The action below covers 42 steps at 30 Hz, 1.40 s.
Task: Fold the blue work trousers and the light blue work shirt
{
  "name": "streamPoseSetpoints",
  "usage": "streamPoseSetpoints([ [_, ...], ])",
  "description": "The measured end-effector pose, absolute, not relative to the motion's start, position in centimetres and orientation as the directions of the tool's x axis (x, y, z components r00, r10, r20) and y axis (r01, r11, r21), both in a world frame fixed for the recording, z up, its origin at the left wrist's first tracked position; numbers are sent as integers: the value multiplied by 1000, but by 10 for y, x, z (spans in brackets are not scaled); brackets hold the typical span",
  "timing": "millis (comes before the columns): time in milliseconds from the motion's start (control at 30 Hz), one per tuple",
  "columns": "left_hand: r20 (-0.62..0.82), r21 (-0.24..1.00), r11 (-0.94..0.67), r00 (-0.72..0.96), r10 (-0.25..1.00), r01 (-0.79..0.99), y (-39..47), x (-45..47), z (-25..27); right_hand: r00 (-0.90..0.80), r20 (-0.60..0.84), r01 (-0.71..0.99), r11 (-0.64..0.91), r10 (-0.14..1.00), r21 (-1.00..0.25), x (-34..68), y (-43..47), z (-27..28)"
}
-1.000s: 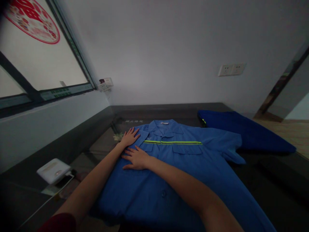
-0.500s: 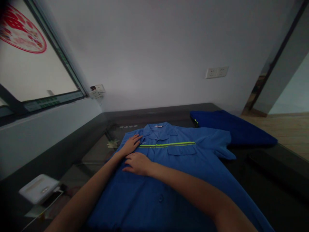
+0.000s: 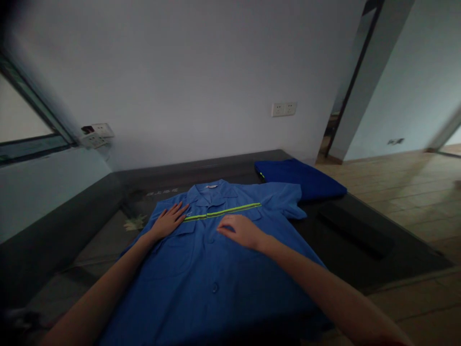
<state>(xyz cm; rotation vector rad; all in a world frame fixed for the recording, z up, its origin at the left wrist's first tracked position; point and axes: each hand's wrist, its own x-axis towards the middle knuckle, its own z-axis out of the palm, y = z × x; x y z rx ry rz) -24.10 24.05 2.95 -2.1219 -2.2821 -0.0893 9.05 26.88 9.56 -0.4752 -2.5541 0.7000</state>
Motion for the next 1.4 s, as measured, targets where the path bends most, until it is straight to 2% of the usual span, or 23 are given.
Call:
streamPoseSetpoints([
  [200,50,10,69,-69,996,998,243,-244,27,-511,374,408,601,774,-687,158,319,93],
  [333,41,2,64,-64,997,998,245,-247,25,-269,378,444,463,886,-767,197,351,88],
  [433,50,-7,61,-61,997,998,245,-247,24,-149,394,470,415,907,-779,215,362,84],
  [500,53,-4,58,-58,997,998,245,-247,23,-136,388,510,401,911,-761,221,364,84],
  [700,11,35,46,-46,999,998,254,-250,37,-240,378,751,418,894,-511,244,360,90],
  [833,122,67,86,-94,988,994,275,-230,57,-127,299,862,255,946,-437,268,361,83],
  [933,188,151,-62,33,982,987,295,-193,66,-28,205,921,105,978,-376,276,364,71],
  [1000,231,199,-204,156,960,959,307,-161,67,-14,152,936,67,988,-347,276,367,63],
  [1100,259,227,-367,308,915,902,325,-105,65,-57,112,933,92,992,-347,271,371,53],
  [1200,224,222,-403,356,907,888,343,-48,59,-52,109,919,90,993,-384,266,377,44],
  [1400,128,146,-215,197,972,966,373,16,42,8,181,857,86,984,-508,267,385,31],
])
